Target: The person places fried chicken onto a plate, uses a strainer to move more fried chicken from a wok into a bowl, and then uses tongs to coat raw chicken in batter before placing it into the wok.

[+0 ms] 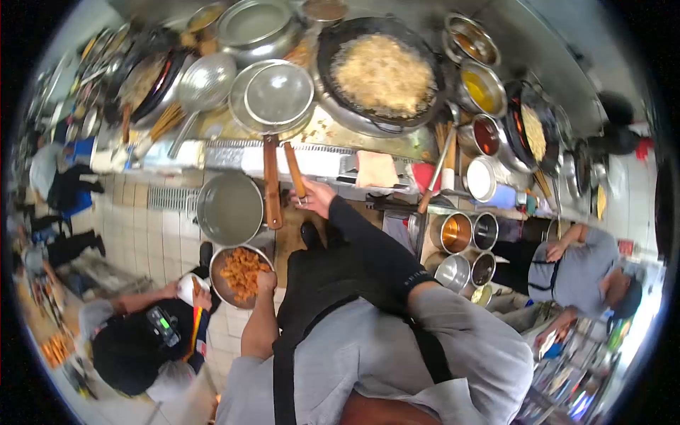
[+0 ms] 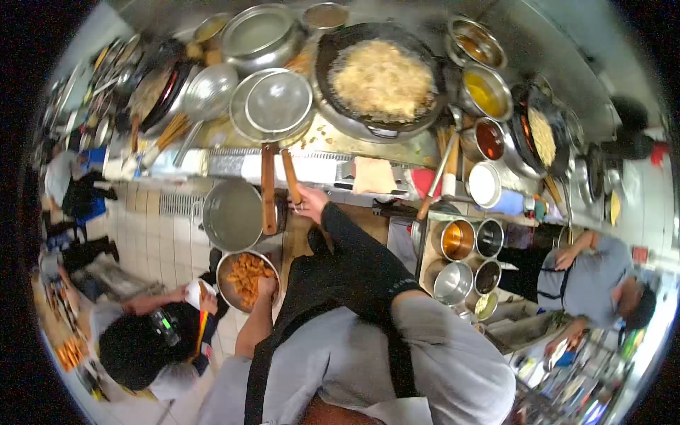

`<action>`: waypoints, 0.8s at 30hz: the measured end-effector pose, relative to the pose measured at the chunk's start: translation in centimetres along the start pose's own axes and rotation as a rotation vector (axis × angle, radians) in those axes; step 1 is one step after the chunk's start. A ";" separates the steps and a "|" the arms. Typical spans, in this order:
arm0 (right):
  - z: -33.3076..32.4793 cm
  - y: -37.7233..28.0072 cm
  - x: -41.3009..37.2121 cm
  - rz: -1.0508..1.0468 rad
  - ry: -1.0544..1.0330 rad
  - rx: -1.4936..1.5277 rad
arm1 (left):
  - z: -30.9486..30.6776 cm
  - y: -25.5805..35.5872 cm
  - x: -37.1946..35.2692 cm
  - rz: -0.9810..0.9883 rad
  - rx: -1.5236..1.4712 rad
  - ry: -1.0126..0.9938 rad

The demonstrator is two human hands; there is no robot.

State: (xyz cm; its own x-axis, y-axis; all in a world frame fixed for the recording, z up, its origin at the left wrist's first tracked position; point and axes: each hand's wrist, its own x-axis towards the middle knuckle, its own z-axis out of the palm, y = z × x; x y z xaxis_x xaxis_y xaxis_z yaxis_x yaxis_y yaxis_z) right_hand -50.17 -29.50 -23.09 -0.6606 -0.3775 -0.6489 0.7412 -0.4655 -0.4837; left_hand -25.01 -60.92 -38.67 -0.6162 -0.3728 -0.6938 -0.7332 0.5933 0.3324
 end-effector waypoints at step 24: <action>-10.9 -29.1 -30.7 -0.635 1.198 -1.584 | -20.7 49.4 -15.3 0.734 -0.302 -0.128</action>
State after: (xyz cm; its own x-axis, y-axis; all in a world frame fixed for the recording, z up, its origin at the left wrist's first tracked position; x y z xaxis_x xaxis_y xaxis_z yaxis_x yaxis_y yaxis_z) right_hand -50.15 4.30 4.47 -0.9046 0.4113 0.1121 0.3657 0.8838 -0.2918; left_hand -57.80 -40.69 1.59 -0.9469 0.1328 -0.2927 -0.2111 0.4298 0.8779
